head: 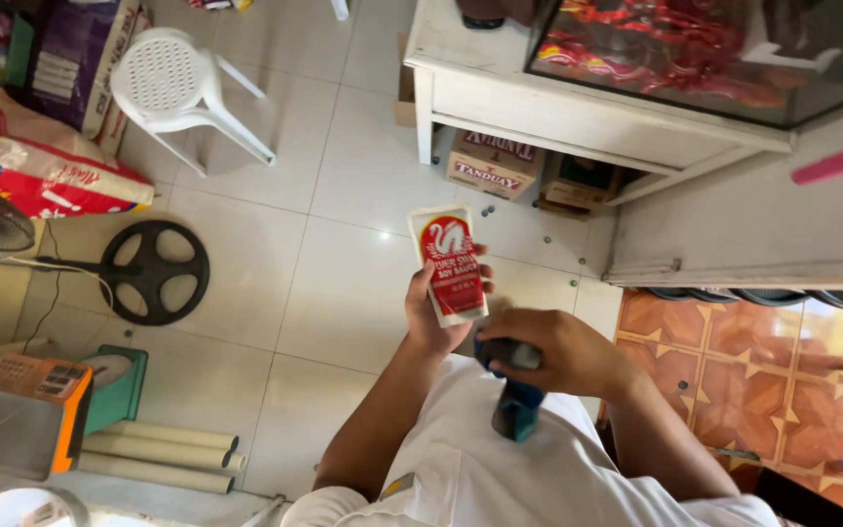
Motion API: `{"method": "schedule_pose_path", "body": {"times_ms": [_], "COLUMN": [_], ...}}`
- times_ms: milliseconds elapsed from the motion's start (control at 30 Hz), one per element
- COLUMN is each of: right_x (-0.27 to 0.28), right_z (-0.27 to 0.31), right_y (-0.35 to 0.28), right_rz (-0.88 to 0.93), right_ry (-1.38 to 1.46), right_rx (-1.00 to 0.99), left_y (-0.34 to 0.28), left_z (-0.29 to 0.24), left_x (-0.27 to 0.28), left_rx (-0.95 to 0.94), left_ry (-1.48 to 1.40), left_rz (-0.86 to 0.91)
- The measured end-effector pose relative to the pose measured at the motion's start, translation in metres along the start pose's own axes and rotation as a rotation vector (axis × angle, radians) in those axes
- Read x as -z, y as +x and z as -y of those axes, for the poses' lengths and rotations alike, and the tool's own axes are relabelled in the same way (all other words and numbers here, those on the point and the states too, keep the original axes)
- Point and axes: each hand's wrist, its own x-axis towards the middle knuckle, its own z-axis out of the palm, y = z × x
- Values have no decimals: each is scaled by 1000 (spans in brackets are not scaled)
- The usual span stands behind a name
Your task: Wiping a soy sauce pouch with a blue cleaning cloth.
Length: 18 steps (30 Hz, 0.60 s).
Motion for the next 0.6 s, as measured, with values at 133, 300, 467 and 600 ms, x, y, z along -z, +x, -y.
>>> {"method": "schedule_pose_path", "body": {"times_ms": [133,300,467,600], "right_x": [-15,-43,-59,-57], "right_z": [6,14,-4,-24], "right_y": [49,122,177,250], "right_rz": [349,752,721,818], "right_ry": [-175,-347,-422,-567], "right_rx": [-30,-166,86,180], "left_y": [11,22,30,66], "left_z": [-32,-93,-153,-210], "left_x": [10,8,19,11], "left_rx": [-154,-247,-397,-500], "left_ry": [0,-9,38,60], "left_rz": [-64,-155,-271,-259]}}
